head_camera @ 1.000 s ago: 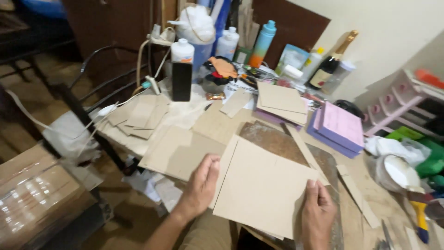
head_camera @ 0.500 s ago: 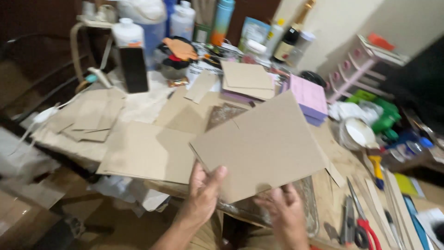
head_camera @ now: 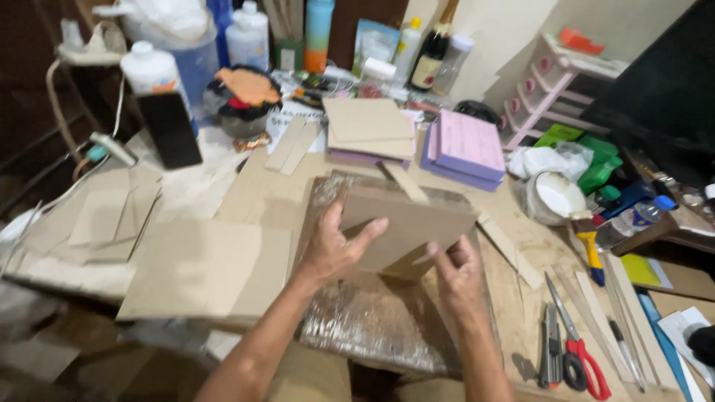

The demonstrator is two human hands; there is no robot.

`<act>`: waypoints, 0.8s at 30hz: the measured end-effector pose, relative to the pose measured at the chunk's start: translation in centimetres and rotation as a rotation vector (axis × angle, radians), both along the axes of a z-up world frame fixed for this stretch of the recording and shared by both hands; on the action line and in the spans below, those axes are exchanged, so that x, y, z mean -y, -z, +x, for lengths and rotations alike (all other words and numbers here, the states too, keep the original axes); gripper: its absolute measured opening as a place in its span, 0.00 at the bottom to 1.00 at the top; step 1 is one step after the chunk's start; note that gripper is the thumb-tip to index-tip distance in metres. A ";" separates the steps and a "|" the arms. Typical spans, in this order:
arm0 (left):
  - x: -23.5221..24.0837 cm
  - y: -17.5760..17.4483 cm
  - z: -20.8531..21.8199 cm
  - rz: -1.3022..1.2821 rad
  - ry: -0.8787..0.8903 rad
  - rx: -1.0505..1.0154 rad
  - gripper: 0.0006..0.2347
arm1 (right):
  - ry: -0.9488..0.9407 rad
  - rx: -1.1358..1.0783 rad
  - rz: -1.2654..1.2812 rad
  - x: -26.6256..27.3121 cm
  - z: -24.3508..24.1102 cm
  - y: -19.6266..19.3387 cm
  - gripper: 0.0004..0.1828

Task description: Cutting and folding cardboard sheets using a utility knife and a straight edge to create specific shapes.

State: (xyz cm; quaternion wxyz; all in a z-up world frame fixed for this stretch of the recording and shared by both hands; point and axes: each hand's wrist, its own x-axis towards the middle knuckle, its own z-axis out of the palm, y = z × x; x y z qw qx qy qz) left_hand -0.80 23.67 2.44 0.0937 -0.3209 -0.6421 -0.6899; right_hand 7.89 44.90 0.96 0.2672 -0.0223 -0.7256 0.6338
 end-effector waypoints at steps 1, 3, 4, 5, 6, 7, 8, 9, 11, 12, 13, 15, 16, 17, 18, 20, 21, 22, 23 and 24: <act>-0.2 -0.5 0.2 -0.069 -0.076 0.041 0.22 | -0.021 0.032 0.013 -1.2 -0.9 1.2 0.29; -0.4 -1.9 0.7 -0.101 -0.068 0.175 0.24 | 0.016 0.031 -0.049 -0.4 -0.9 1.1 0.30; -0.5 -2.4 1.3 -0.143 -0.070 0.333 0.26 | 0.039 0.054 -0.117 -0.1 -0.7 1.1 0.32; -0.9 -2.5 1.5 -0.137 -0.060 0.316 0.26 | 0.049 0.036 -0.111 0.2 -0.7 0.4 0.32; -1.1 -2.5 1.9 -0.207 -0.101 0.384 0.36 | 0.005 0.094 -0.238 0.7 -0.6 -0.1 0.36; -1.2 -2.5 2.2 -0.276 -0.142 0.451 0.45 | -0.040 0.151 -0.366 1.2 -0.6 -0.5 0.40; -1.3 -1.9 2.0 -0.274 -0.139 0.443 0.45 | -0.037 0.142 -0.363 1.4 -0.6 -0.8 0.40; -1.4 -1.2 1.7 -0.252 -0.141 0.433 0.31 | -0.013 0.207 -0.391 1.7 -0.7 -1.1 0.41; -1.6 -0.1 1.3 -0.229 -0.144 0.422 0.19 | 0.010 0.273 -0.419 1.7 -0.7 -1.1 0.43; -1.8 0.3 1.0 -0.201 -0.123 0.411 0.29 | 0.025 0.296 -0.408 1.6 -0.8 -0.9 0.39; -1.9 0.7 0.7 -0.171 -0.101 0.399 0.41 | 0.041 0.320 -0.397 1.5 -0.9 -0.7 0.35; -1.9 0.1 0.7 -0.121 -0.044 0.380 0.36 | 0.062 0.320 -0.373 0.9 -1.1 -0.1 0.35; -1.7 -0.2 0.6 -0.071 0.010 0.359 0.30 | 0.081 0.320 -0.349 0.7 -1.4 0.2 0.34; -2.0 0.0 0.6 -0.070 0.001 0.360 0.30 | 0.072 0.322 -0.349 1.2 -1.0 -0.6 0.34; -2.0 0.2 0.4 -0.034 0.011 0.370 0.27 | 0.104 0.331 -0.395 1.7 -0.9 -1.5 0.37; -1.9 0.9 0.0 0.009 -0.001 0.378 0.25 | 0.113 0.343 -0.436 2.2 -0.7 -1.9 0.39; -1.8 1.4 -0.4 0.008 0.042 0.307 0.14 | 0.102 0.272 -0.407 2.0 -0.8 -1.4 0.37; -1.9 2.1 -0.6 0.007 0.094 0.240 0.12 | 0.100 0.202 -0.379 1.7 -0.6 -0.9 0.34; -1.5 1.6 -0.4 0.012 0.079 0.241 0.12 | 0.086 0.206 -0.374 1.4 -0.8 -0.4 0.34; -1.3 1.1 -0.2 -0.049 0.029 0.214 0.22 | 0.099 0.212 -0.297 1.0 -0.8 0.0 0.32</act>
